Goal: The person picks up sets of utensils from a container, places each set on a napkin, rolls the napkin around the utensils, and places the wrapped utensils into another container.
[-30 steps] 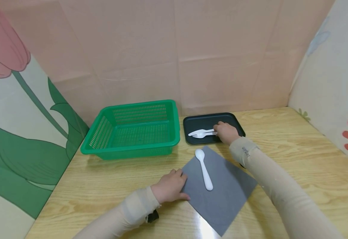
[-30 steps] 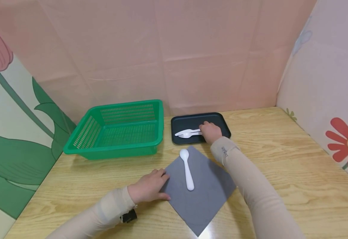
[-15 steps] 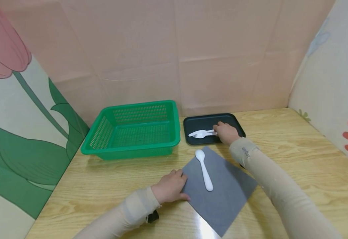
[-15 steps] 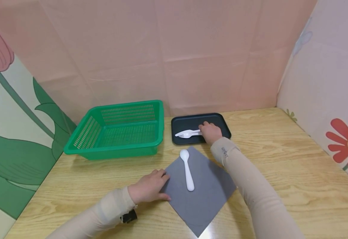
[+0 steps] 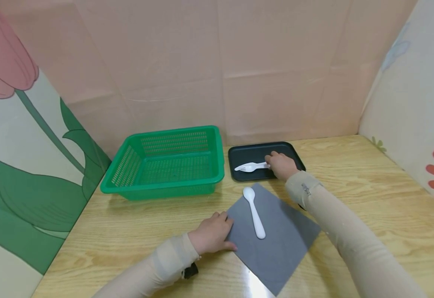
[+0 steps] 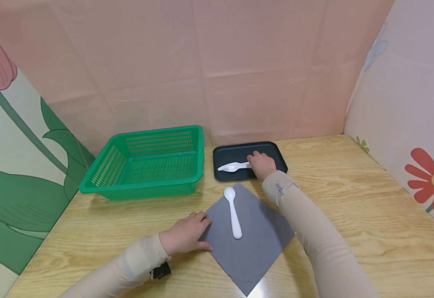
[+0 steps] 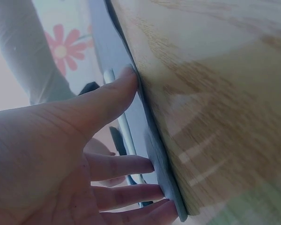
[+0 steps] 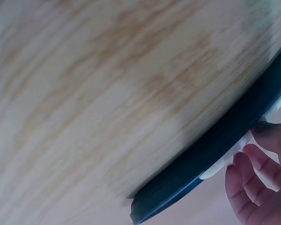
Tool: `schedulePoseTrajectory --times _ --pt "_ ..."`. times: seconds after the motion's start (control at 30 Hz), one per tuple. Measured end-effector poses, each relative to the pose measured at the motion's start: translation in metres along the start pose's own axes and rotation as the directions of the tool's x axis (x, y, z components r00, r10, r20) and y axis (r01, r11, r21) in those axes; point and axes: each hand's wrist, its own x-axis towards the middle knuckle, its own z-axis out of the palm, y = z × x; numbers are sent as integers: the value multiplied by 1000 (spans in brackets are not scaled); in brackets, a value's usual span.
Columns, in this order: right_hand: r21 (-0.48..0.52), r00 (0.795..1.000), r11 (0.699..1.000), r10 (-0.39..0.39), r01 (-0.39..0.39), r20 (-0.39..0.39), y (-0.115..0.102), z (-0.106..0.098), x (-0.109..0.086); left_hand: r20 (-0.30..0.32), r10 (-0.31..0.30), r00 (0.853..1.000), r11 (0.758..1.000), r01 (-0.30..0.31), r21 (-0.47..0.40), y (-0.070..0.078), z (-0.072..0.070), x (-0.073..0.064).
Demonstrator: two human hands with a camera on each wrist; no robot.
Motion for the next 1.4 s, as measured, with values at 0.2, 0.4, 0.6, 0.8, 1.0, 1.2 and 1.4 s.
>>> schedulePoseTrajectory --times 0.2,0.4,0.6,0.8,1.0,1.2,1.4 --pt "-8 1000 1000 10 -10 17 -1 -3 1 1 0 1000 1000 0 -1 0 0 0" --pt "-13 1000 1000 20 -20 12 -3 -6 -1 -5 6 1000 1000 -6 7 0 1 0" --pt "-13 1000 1000 9 -9 -10 -4 -7 -2 -9 7 1000 1000 -7 1 0 2 0" --pt "-24 1000 1000 12 -12 -1 -1 -7 -2 -3 4 1000 1000 -4 -9 0 3 0" --pt "-23 1000 1000 1 -1 3 0 -8 -2 -7 2 1000 1000 -2 -10 -1 3 0" --pt "-14 1000 1000 -11 11 2 0 -9 -3 -10 1 1000 1000 -1 -8 0 3 0" --pt "-17 1000 1000 -22 22 -7 3 -13 -6 -11 2 1000 1000 -2 -8 0 2 0"
